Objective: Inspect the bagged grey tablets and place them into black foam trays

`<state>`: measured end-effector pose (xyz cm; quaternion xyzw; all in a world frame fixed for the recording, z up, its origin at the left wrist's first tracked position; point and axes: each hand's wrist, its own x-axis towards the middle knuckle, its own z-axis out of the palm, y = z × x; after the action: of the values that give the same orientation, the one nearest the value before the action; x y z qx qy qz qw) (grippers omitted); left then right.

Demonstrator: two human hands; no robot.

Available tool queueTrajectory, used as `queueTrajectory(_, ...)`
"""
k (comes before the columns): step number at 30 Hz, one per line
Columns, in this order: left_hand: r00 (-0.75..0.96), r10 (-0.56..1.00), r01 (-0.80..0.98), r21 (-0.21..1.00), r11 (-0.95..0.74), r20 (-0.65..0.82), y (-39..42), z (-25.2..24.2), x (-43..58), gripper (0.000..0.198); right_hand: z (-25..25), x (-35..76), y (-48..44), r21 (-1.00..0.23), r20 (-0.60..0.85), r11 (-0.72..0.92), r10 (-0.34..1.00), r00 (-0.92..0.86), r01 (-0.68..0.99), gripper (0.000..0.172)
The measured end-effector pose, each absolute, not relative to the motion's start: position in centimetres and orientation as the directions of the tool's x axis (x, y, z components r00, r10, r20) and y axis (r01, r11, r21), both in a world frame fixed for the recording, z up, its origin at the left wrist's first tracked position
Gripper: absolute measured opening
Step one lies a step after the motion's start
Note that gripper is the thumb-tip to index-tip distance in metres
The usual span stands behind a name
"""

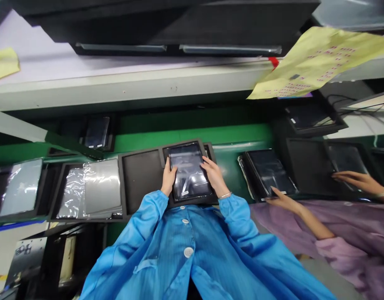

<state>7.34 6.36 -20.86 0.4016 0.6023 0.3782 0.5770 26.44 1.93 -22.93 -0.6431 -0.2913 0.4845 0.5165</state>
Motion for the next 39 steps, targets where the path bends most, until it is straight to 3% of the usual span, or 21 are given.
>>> queueTrajectory(3, 0.021, 0.960, 0.112, 0.955, 0.275, -0.279, 6.6, -20.2, 6.3, 0.063, -22.9, 25.8, 1.8, -0.981, -0.172, -0.193, 0.907, 0.385, 0.017, 0.058)
queueTrajectory(6, 0.037, 0.998, 0.282, 0.959, 0.038, -0.051, 6.9, -18.1, 2.8, 0.057, -21.7, 26.3, 2.0, -0.978, -0.003, -0.076, 0.936, 0.352, 0.194, 0.048)
queueTrajectory(9, -0.007, 0.985, 0.637, 0.760, -0.128, 0.172, 6.7, -17.1, -3.6, 0.060, -21.5, 27.8, 1.5, -0.940, 0.062, -0.062, 0.936, 0.347, 0.334, 0.047)
queueTrajectory(11, -0.132, 0.979, 0.810, 0.587, 0.015, 0.158, 6.2, -17.6, -8.3, 0.071, -22.5, 28.8, 0.3, -0.910, 0.038, -0.132, 0.917, 0.397, 0.393, 0.056)
queueTrajectory(13, -0.244, 0.969, 0.891, 0.387, 0.237, -0.032, 5.4, -18.8, -12.1, 0.077, -24.1, 29.3, -1.2, -0.877, -0.014, -0.224, 0.896, 0.443, 0.425, 0.062)
queueTrajectory(16, -0.260, 0.948, 0.893, 0.328, 0.308, -0.182, 4.0, -20.5, -15.2, 0.061, -26.1, 28.8, -3.1, -0.833, -0.071, -0.303, 0.888, 0.454, 0.463, 0.050)
queueTrajectory(19, -0.287, 0.939, 0.886, 0.320, 0.335, -0.188, 3.4, -20.7, -15.9, 0.052, -26.8, 28.3, -3.6, -0.806, -0.078, -0.320, 0.891, 0.448, 0.497, 0.039)
queueTrajectory(23, -0.289, 0.950, 0.861, 0.403, 0.311, -0.117, 4.1, -19.7, -14.1, 0.059, -26.4, 30.5, -4.4, -0.784, -0.095, -0.374, 0.861, 0.500, 0.496, 0.036)
queueTrajectory(27, -0.124, 0.989, 0.639, 0.756, 0.141, -0.080, 4.6, -19.0, -6.1, 0.066, -26.0, 37.4, -7.1, -0.709, -0.158, -0.560, 0.718, 0.677, 0.428, 0.035)
queueTrajectory(30, 0.055, 0.994, 0.468, 0.882, 0.056, -0.093, 4.0, -19.4, 3.0, 0.063, -25.9, 44.2, -9.4, -0.613, -0.194, -0.719, 0.538, 0.820, 0.327, 0.033)
queueTrajectory(34, 0.216, 0.968, 0.354, 0.934, 0.042, -0.126, 2.3, -21.1, 13.3, 0.065, -25.0, 52.4, -12.0, -0.524, -0.213, -0.825, 0.370, 0.904, 0.214, 0.033)
queueTrajectory(39, 0.411, 0.890, 0.352, 0.935, 0.044, -0.196, -0.6, -23.2, 19.3, 0.073, -24.1, 57.6, -13.4, -0.527, -0.151, -0.836, 0.269, 0.951, 0.153, 0.034)
